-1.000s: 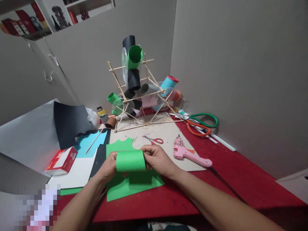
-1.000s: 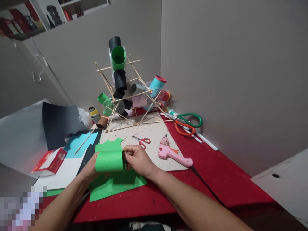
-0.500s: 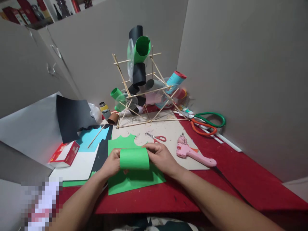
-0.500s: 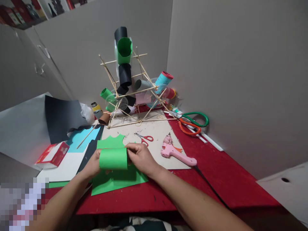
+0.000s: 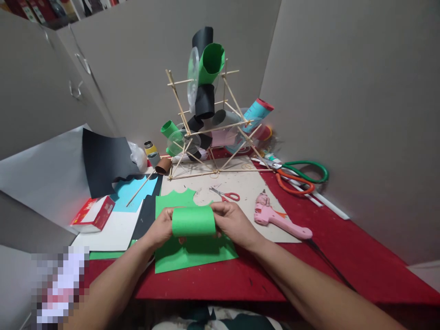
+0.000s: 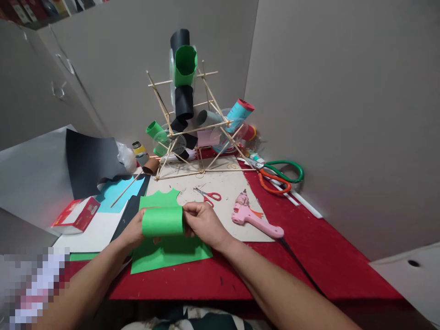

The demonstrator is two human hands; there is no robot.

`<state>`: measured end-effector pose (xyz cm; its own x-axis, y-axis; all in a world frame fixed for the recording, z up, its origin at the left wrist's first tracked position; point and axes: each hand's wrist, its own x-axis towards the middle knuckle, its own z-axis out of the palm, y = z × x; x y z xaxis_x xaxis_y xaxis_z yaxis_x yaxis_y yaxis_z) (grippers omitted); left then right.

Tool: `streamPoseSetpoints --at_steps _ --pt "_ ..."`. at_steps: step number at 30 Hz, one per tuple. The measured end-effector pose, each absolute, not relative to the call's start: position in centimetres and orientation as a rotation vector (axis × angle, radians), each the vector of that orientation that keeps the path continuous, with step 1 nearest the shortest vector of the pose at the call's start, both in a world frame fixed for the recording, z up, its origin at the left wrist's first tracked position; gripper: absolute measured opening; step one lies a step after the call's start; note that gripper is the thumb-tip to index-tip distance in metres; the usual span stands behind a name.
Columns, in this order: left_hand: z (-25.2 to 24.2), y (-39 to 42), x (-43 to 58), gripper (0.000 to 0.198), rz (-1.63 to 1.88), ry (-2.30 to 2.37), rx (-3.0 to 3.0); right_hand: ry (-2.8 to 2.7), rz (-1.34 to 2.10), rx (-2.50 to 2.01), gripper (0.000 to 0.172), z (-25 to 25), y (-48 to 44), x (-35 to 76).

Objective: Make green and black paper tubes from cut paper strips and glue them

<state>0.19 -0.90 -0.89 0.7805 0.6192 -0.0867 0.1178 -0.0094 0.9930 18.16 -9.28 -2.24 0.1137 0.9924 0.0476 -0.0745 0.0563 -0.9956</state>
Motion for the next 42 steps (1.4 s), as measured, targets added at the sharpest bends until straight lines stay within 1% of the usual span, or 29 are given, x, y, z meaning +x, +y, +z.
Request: streamPoseSetpoints --at_steps 3,7,10,13,18,22,27,30,34,36,39,42 --pt "-1.2 -0.6 0.1 0.022 0.483 0.609 1.536 -1.116 1.168 -1.179 0.024 -2.0 -9.3 18.1" --pt "-1.4 -0.4 0.0 0.024 0.501 0.61 1.528 -1.098 1.144 -1.175 0.012 -2.0 -9.2 18.1" --pt "-1.0 -0.7 0.1 0.024 0.477 0.61 1.521 -1.052 1.118 -1.179 0.012 -2.4 -9.0 18.2" --pt "-0.6 -1.0 0.1 0.028 0.452 0.605 1.522 -1.052 1.122 -1.198 0.016 -2.8 -9.0 18.2" --pt "-0.7 -0.9 0.2 0.022 0.479 0.605 1.515 -1.095 1.165 -1.229 0.019 -2.9 -9.0 18.3" --pt "-0.9 -0.7 0.2 0.022 0.507 0.601 1.507 -1.131 1.191 -1.245 0.021 -2.7 -9.0 18.3" --pt "-0.9 -0.9 0.1 0.022 0.481 0.583 1.491 -1.147 1.164 -1.251 0.032 -2.9 -9.3 18.4" --pt "-1.0 -1.0 0.2 0.023 0.463 0.574 1.478 -1.138 1.127 -1.26 0.033 -3.3 -9.5 18.4" --pt "-1.1 -0.7 0.3 0.031 0.472 0.565 1.451 -1.084 1.082 -1.266 0.035 -3.6 -9.5 18.5" --pt "-1.2 -0.3 0.3 0.034 0.553 0.587 1.412 -1.035 1.061 -1.262 0.037 -3.6 -9.4 18.7" --pt "-1.2 0.2 0.1 0.038 0.789 0.638 1.319 -0.951 1.039 -1.246 0.039 -3.7 -9.1 18.9" --pt "-0.9 0.1 -0.1 0.035 0.955 0.643 1.296 -0.88 1.043 -1.232 0.04 -3.8 -8.8 19.0"
